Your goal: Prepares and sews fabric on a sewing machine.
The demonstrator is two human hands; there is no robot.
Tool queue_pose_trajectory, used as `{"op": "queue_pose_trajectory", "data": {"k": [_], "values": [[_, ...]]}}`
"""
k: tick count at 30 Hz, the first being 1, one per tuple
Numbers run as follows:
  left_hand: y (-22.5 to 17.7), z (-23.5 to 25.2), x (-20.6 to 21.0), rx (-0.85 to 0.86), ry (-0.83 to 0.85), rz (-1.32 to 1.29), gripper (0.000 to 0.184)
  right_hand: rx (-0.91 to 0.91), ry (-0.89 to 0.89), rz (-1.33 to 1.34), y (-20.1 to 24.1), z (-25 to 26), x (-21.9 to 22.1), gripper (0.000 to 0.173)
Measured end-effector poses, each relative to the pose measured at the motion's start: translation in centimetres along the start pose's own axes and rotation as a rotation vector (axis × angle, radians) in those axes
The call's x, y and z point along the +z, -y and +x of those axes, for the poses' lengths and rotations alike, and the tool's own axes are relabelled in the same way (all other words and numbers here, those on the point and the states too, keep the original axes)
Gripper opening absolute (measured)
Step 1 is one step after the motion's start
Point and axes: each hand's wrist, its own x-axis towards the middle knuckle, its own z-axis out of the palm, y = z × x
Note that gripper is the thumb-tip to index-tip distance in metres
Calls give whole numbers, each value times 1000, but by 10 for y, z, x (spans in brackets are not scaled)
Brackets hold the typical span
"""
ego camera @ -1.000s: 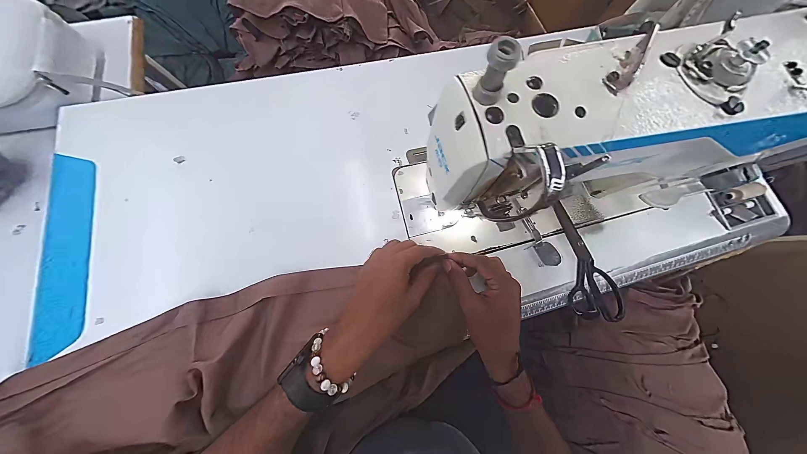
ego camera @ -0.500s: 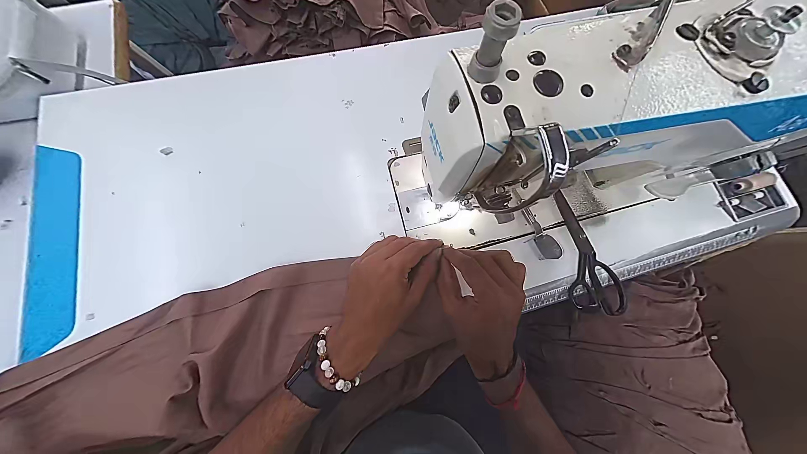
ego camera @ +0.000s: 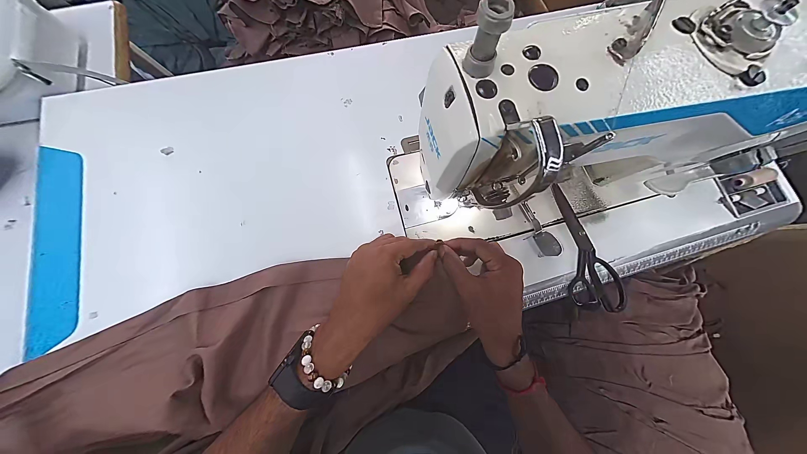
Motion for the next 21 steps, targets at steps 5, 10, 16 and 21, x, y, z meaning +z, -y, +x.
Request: {"op": "queue_pose_trajectory", "data": {"k": [5,10,16,21], "values": [[-1,0,2,34,-48,61,26,-277,-211,-330,2,-7,13,9],[-2,3,5,24,-76,74,29,-426,-221,-533,5,-11,11,13],[4,22,0,-197,40,-109,20,-243,-71,-318,4,-8,7,19],[5,42,-6,-240,131,-100,20,-112,-47,-330,-4,1,13,16]]}}
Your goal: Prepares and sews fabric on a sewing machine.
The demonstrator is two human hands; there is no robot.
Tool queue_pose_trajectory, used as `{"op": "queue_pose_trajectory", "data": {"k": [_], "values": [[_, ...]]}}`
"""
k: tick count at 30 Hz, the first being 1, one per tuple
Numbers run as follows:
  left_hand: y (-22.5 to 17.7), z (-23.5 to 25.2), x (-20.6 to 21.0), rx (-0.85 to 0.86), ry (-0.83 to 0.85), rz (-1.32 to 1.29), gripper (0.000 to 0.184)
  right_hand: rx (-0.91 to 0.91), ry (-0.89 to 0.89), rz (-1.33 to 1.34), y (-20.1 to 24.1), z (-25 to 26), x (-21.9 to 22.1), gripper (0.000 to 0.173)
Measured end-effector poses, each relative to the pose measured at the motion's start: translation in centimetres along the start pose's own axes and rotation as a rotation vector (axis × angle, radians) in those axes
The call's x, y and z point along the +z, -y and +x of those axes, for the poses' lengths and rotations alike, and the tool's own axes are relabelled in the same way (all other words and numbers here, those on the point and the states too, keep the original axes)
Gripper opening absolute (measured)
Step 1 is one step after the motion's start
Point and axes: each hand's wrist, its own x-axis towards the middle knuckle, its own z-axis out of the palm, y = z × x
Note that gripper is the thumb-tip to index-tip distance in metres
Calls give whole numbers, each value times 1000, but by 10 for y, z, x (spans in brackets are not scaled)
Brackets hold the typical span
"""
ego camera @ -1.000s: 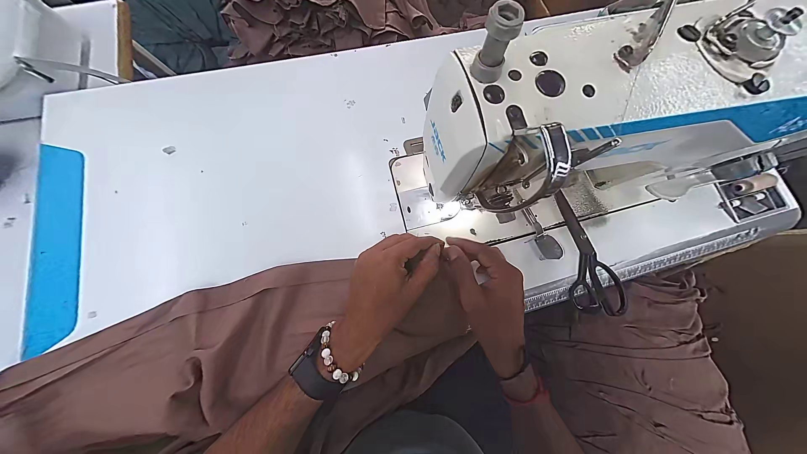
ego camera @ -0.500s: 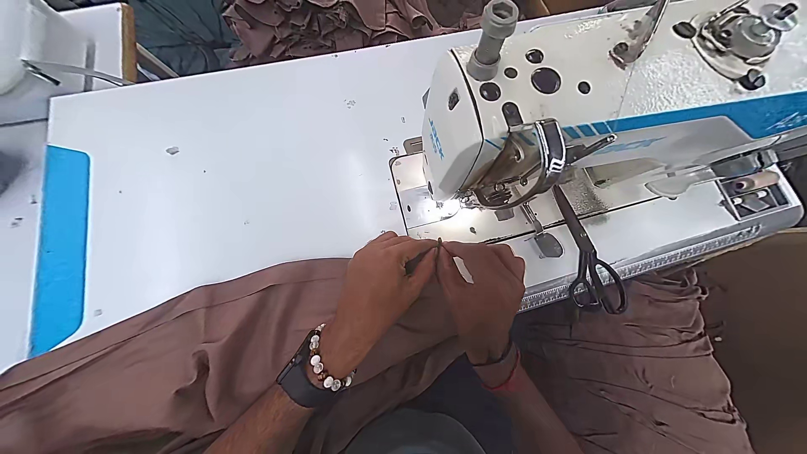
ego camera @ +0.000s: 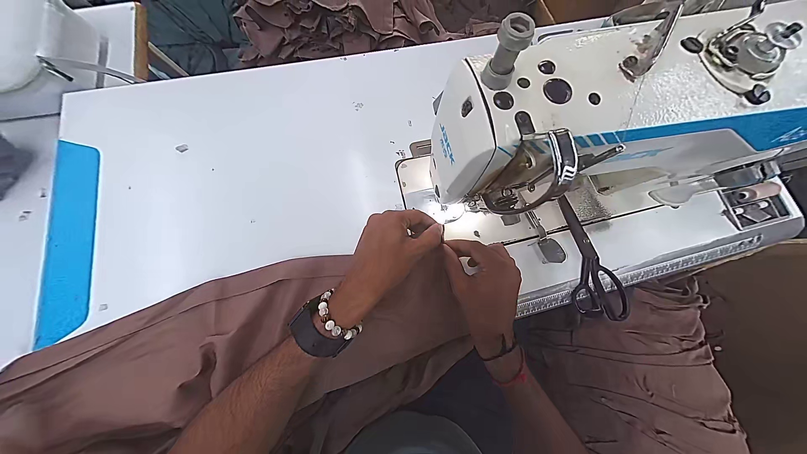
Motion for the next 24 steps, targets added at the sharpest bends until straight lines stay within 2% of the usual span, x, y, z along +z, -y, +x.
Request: {"op": "queue_pose_trajectory", "data": {"k": [5,8,11,13,19,24], "values": [[15,11,15,127,-131,248,18,-209,-118,-232,0,1,19,19],[23,13,21,376,-224,356,14,-287,-119,-324,3,-3,21,24],[32,7,24,617,-268,444,18,-312,-84,-411,7,-7,19,26],[36,-4,22,642,-256,507,21,-321,-50,-450,9,-13,18,28],[61,-18,6,656,-59,560,41,-352,13,-434,4,-19,12,36],[57,6,8,730,-91,595,38,-313,9,-497,5,-2,7,37]]}}
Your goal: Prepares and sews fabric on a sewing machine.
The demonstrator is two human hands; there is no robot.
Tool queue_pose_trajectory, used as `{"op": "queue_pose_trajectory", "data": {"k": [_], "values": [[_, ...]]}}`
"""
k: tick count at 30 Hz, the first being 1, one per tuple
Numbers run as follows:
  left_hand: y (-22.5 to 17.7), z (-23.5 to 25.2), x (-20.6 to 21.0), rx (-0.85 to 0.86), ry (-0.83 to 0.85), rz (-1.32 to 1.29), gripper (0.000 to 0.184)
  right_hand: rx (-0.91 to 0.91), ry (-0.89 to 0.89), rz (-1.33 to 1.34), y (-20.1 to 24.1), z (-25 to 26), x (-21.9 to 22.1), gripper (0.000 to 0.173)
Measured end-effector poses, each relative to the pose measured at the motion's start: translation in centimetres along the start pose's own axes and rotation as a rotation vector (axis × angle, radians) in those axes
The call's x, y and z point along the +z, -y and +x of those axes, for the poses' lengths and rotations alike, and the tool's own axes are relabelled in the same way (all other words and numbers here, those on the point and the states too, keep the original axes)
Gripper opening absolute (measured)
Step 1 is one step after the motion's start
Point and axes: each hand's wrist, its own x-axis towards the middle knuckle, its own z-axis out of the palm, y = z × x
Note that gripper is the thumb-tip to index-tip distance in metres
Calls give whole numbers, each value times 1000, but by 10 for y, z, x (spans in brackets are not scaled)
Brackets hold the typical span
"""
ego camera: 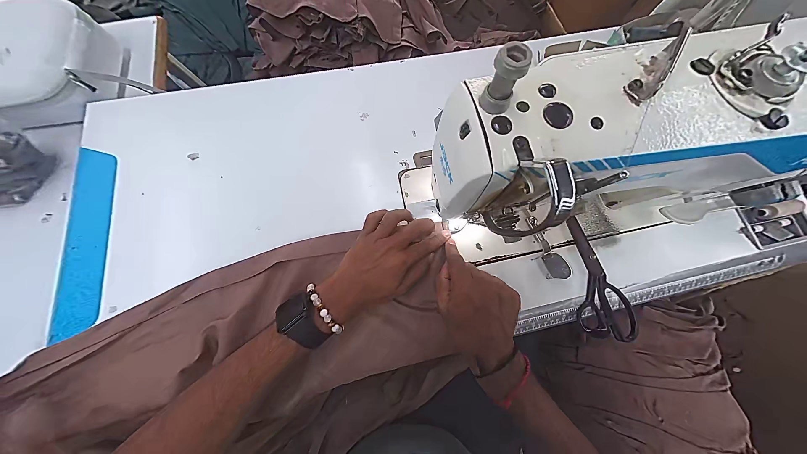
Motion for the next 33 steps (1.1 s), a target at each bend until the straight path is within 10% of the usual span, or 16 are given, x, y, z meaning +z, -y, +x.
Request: {"op": "queue_pose_trajectory", "data": {"k": [23,33], "values": [[10,14,0,30,-21,-14,37,18,305,159,-28,11,-29,41],[7,16,2,-8,-39,20,36,445,-19,-186,-225,51,-69,36]]}}
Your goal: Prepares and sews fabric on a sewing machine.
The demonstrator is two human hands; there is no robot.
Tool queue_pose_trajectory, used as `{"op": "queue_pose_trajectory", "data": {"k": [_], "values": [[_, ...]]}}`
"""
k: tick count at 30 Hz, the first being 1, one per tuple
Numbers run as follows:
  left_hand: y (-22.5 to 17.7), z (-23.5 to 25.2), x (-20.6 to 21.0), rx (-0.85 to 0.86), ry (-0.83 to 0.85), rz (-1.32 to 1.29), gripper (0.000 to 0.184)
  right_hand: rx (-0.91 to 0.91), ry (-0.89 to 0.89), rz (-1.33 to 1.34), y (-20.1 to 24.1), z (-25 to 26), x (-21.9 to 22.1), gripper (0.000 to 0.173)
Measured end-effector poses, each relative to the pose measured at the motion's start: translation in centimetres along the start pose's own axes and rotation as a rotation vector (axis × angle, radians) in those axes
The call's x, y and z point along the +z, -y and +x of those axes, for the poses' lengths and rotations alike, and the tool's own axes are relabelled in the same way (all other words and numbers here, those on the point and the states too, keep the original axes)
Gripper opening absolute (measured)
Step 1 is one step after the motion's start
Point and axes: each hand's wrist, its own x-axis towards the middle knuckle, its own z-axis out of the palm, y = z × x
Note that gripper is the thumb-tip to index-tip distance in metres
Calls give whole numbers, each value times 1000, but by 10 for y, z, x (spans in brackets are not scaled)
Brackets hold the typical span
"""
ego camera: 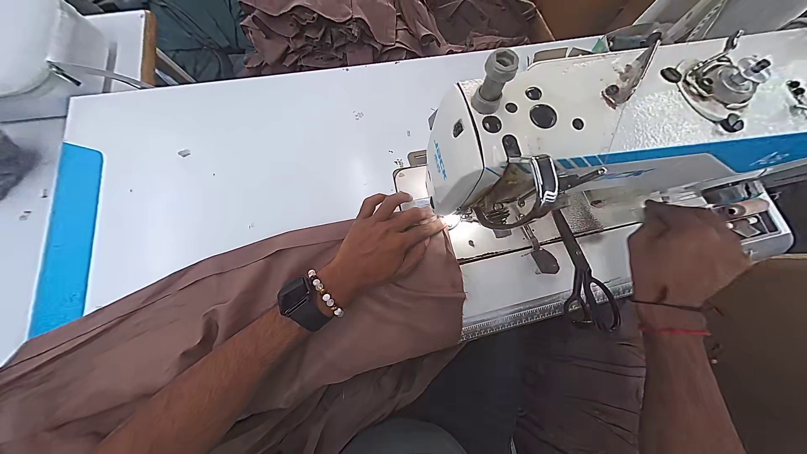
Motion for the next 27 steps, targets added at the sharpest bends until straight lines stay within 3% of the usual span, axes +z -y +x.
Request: {"op": "queue_pose_trajectory", "data": {"k": [3,7,9,11,13,15,17,27], "values": [[-1,0,-2,29,0,-20,36,3,1,-9,0,-7,24,35],[-2,-4,-1,63,19,-58,38,0,-37,111,6,-24,24,42],[-2,-4,-2,60,34,-52,39,-14,-126,202,23,-43,14,49],[-3,-3,-2,33,32,-39,39,-92,-183,347,55,-69,4,40],[-2,-1,-1,10,17,-36,38,-144,21,587,93,-101,2,36],[-1,1,0,3,9,-21,37,-101,321,908,128,-122,7,32],[-1,0,0,-4,6,-13,36,-24,465,1043,150,-131,14,28],[-2,1,-1,11,9,-34,37,-84,456,632,170,-129,16,35]]}}
